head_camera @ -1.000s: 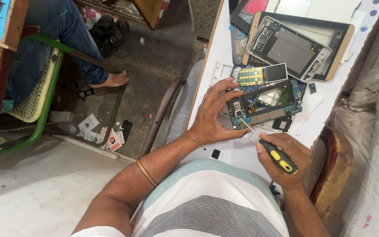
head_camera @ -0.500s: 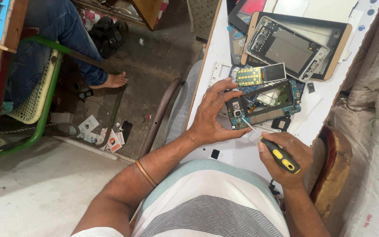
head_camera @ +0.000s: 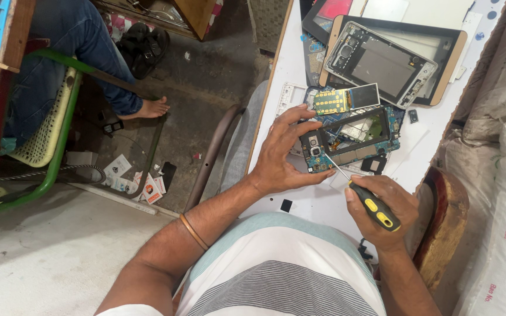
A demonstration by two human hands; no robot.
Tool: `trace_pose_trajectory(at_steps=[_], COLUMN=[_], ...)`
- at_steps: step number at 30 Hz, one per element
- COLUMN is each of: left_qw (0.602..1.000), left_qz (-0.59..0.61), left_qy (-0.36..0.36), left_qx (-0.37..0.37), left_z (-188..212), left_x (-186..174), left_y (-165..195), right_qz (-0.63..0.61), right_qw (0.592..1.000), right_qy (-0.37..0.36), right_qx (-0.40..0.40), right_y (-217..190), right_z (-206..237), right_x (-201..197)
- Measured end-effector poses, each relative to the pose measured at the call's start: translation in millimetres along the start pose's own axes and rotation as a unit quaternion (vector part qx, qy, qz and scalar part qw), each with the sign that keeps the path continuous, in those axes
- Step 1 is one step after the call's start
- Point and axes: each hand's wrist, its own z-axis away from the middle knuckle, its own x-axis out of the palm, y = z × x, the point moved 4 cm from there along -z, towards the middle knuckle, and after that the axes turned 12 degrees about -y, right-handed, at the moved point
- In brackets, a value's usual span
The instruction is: The person sits at a repair bench and uses a screwdriver to unscrew and pry components from a disassembled mobile phone frame, working on the board and midframe, then lifts and repositions the phone housing and continues unscrewing the screen assembly.
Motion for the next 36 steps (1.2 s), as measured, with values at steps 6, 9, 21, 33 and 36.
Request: trace_pose_trajectory(at_steps=[6, 9, 21, 33, 36], left_qw=[1.0, 1.0, 1.0, 1.0, 1.0], left_qz=[-0.001, 0.001, 0.0, -0.001, -0.002], left_qy=[-0.004, -0.004, -0.003, -0.004, -0.002], left_qx=[0.005, 0.006, 0.007, 0.006, 0.007], left_z=[-0.3, -0.5, 0.5, 1.7, 0.9], left_x=[-0.2, -0.2, -0.9, 1.7, 2.0], left_y=[0.6, 0.9, 2.0, 3.0, 2.6], right_qz=[0.014, 0.014, 0.018, 0.016, 0.02], right_qw=[1.0, 1.0, 1.0, 1.0, 1.0], right_qy=[0.001, -0.003, -0.006, -0.006, -0.007], right_qx=[-0.008, -0.012, -0.016, -0.013, -0.017], right_y=[-0.4, -1.2, -3.4, -1.2, -1.6], right_z=[-0.3, -0.8, -1.1, 0.8, 0.0], right_x=[3.7, 3.9, 2.0, 1.9, 1.5])
